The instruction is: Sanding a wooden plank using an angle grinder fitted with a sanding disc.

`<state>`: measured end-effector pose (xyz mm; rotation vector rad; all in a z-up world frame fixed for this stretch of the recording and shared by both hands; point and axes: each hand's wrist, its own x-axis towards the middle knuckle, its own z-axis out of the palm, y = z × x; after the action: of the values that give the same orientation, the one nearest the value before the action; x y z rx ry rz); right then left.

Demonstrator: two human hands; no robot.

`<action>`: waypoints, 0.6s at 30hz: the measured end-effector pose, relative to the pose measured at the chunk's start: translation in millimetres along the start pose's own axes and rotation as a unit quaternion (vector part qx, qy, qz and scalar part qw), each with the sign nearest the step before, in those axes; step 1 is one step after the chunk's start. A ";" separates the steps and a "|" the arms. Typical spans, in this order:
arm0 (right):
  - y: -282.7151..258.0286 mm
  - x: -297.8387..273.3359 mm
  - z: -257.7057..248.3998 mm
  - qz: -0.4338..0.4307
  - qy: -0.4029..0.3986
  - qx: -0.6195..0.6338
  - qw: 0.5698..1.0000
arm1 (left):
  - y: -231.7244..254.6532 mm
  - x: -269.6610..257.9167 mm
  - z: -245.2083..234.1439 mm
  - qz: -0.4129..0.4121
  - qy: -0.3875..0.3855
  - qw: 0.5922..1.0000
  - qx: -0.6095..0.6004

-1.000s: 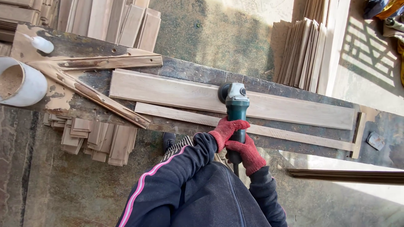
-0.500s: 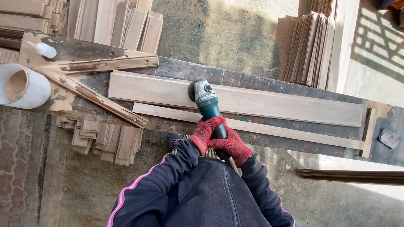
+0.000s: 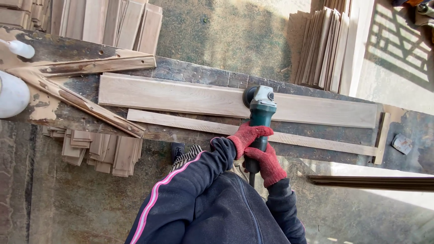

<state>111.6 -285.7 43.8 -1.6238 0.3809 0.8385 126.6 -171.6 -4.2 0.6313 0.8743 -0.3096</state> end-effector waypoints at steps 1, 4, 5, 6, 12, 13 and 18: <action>4.6 3.9 -0.1 0.003 -0.012 -0.003 1.000 | -12.3 14.9 -8.6 0.006 0.013 0.999 -0.041; -8.9 -5.4 17.4 0.014 -0.057 -0.009 0.998 | -16.1 21.4 -39.4 0.010 0.035 0.997 -0.075; -5.5 1.0 20.0 0.013 -0.056 -0.007 0.998 | -10.5 11.6 -44.1 0.010 0.035 0.997 -0.072; -2.0 7.3 23.0 0.006 -0.081 -0.025 0.996 | -4.7 1.7 -49.1 0.019 0.058 0.995 -0.075; 0.4 17.7 32.7 -0.006 -0.118 -0.095 0.988 | -11.3 21.3 -86.7 -0.008 0.089 0.991 -0.094; 1.5 18.4 31.6 -0.004 -0.114 -0.092 0.989 | -11.7 23.5 -86.9 -0.014 0.085 0.992 -0.095; -10.5 -2.6 17.1 0.015 -0.059 -0.037 0.997 | -11.2 18.4 -37.5 -0.014 0.032 0.996 -0.082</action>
<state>111.4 -267.5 52.6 -1.6304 0.2948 0.9770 109.3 -156.7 -40.9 0.4795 0.9605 -0.2418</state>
